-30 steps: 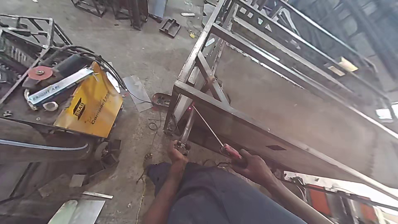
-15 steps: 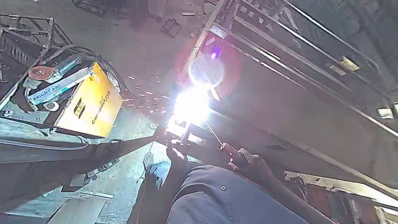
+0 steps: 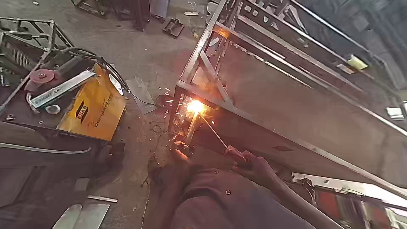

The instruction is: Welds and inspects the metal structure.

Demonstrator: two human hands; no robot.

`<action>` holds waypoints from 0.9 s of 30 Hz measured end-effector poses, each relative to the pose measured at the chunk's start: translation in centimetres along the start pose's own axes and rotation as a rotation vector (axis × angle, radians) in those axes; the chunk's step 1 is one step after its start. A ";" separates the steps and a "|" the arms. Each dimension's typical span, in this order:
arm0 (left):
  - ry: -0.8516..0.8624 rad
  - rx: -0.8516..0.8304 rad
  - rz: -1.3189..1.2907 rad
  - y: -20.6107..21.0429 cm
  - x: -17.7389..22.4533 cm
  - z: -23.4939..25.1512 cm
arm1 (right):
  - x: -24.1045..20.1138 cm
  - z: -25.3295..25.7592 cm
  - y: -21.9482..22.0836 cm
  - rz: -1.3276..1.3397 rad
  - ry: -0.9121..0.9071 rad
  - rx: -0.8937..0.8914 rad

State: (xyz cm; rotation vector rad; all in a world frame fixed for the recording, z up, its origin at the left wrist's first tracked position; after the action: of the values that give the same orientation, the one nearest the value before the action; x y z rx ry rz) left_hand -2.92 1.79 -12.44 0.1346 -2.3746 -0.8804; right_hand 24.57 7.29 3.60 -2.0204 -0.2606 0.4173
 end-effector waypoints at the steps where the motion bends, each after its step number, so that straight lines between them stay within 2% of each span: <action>1: -0.017 -0.006 -0.007 0.0 0.2 -0.2 | 0.5 -0.2 0.5 0.034 -0.048 0.083; 4: -0.177 0.280 0.116 3.8 3.5 -3.3 | 1.4 -1.0 0.6 0.061 -0.013 0.106; 5: -0.137 0.285 0.107 4.2 3.6 -3.7 | 1.3 -1.3 0.4 0.059 0.023 0.080; 7: 0.144 -0.011 -0.061 1.4 1.1 -2.0 | 1.5 -1.7 0.4 0.039 0.043 0.097; 11: -0.005 0.000 0.006 -0.1 1.7 -1.9 | 2.4 -2.3 0.3 0.031 0.002 0.195; 16: -0.011 0.005 0.069 1.2 1.9 -1.5 | 2.6 -2.4 0.0 0.013 -0.020 0.216; 27: -0.095 0.061 -0.043 1.9 1.4 -1.7 | 1.8 -1.1 0.2 -0.027 0.004 0.204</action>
State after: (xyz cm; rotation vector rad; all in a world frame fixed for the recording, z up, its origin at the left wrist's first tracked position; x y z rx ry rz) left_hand -2.91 1.83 -9.53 0.1719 -2.4961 -0.8516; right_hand 26.69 6.96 3.53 -1.8164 -0.2332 0.4067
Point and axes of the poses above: each hand's wrist, its own z-axis towards the middle knuckle, its own y-axis out of the palm, x = y × z, the point moved 4 cm from there along z, towards the middle knuckle, and after that the axes turned 7 degrees about -z, right-handed, at the moved point
